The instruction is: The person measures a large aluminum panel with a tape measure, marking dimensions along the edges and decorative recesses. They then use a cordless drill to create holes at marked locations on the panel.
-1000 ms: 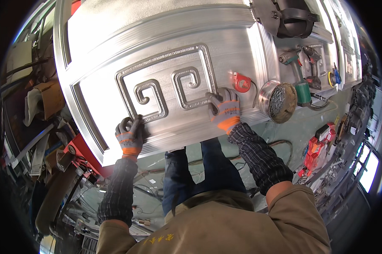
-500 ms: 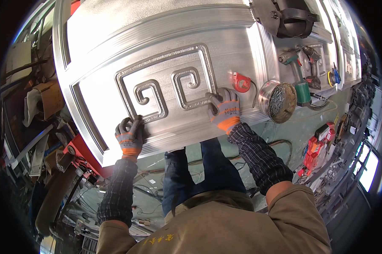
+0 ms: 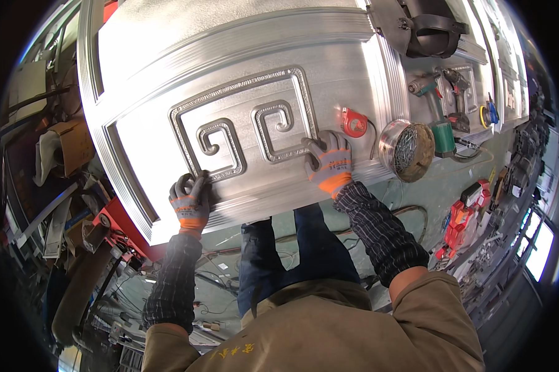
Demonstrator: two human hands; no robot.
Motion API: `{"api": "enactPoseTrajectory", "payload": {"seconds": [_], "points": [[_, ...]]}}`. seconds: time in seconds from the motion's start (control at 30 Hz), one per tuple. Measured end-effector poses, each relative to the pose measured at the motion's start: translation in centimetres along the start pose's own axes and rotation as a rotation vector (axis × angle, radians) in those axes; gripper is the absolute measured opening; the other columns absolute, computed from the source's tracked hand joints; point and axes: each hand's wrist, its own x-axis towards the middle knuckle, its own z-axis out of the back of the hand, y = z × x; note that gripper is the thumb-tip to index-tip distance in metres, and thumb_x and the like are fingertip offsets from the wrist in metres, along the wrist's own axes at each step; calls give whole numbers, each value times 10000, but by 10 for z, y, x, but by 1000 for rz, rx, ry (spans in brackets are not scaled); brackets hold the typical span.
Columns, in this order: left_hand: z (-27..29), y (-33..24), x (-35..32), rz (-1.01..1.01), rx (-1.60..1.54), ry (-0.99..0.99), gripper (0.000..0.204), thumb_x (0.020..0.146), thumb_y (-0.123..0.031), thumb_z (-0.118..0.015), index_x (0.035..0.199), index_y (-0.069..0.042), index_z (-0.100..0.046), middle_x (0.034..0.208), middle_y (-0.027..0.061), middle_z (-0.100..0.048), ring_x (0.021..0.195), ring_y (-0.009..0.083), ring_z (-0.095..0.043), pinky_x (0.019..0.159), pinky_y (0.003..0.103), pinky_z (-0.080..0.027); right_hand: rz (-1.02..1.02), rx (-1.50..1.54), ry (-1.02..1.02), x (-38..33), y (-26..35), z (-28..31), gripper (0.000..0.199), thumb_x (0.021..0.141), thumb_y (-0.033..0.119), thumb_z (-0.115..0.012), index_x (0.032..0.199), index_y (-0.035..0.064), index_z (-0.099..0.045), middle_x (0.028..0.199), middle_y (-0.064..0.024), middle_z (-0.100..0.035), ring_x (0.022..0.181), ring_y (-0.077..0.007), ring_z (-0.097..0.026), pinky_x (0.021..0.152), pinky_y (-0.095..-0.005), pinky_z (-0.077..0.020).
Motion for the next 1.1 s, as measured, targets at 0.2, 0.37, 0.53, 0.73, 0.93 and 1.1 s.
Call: {"api": "enactPoseTrajectory", "payload": {"seconds": [0.2,0.37,0.53,0.73,0.93,1.1], "points": [[2,-2,0,-3,0,-6,446,855,-164,-723,1282,-290,-704,1282,140,-586,1184,385,-503,980,503,-430,2,-45,-9,0,1,0,628,827,455,-630,1445,410,-530,1393,-249,-514,1237,-483,-476,1037,-547,-393],[3,-3,1,-8,3,-8,456,844,-129,-722,1275,-279,-712,1281,142,-585,1185,380,-497,982,499,-430,-3,-47,-47,-2,2,-1,605,833,459,-629,1431,404,-550,1409,-244,-497,1307,-476,-418,1080,-558,-363],[1,0,-1,6,13,12,399,883,-273,-732,1279,-308,-697,1292,139,-577,1189,400,-497,998,530,-408,6,27,-54,-1,1,-1,579,831,435,-645,1404,390,-579,1408,-225,-495,1318,-469,-405,1099,-563,-353],[2,-1,0,-2,-5,5,388,891,-282,-728,1277,-307,-697,1289,140,-578,1192,398,-494,1005,528,-408,28,76,-112,-1,0,-2,562,817,403,-665,1376,375,-604,1384,-192,-503,1302,-444,-411,1087,-552,-369],[11,-11,7,1,6,19,409,862,-143,-728,1257,-251,-719,1279,138,-575,1177,369,-497,990,491,-429,44,-4,-31,-1,1,7,583,826,343,-658,1391,215,-602,1328,-199,-531,1268,-422,-435,1063,-540,-376],[8,-2,-2,-1,-21,6,493,861,-161,-748,1343,-207,-656,1278,138,-583,1201,357,-513,1015,490,-424,73,120,-466,4,-20,33,705,835,351,-666,1416,-14,-509,1365,-218,-521,1269,-396,-454,1096,-530,-347]]}}
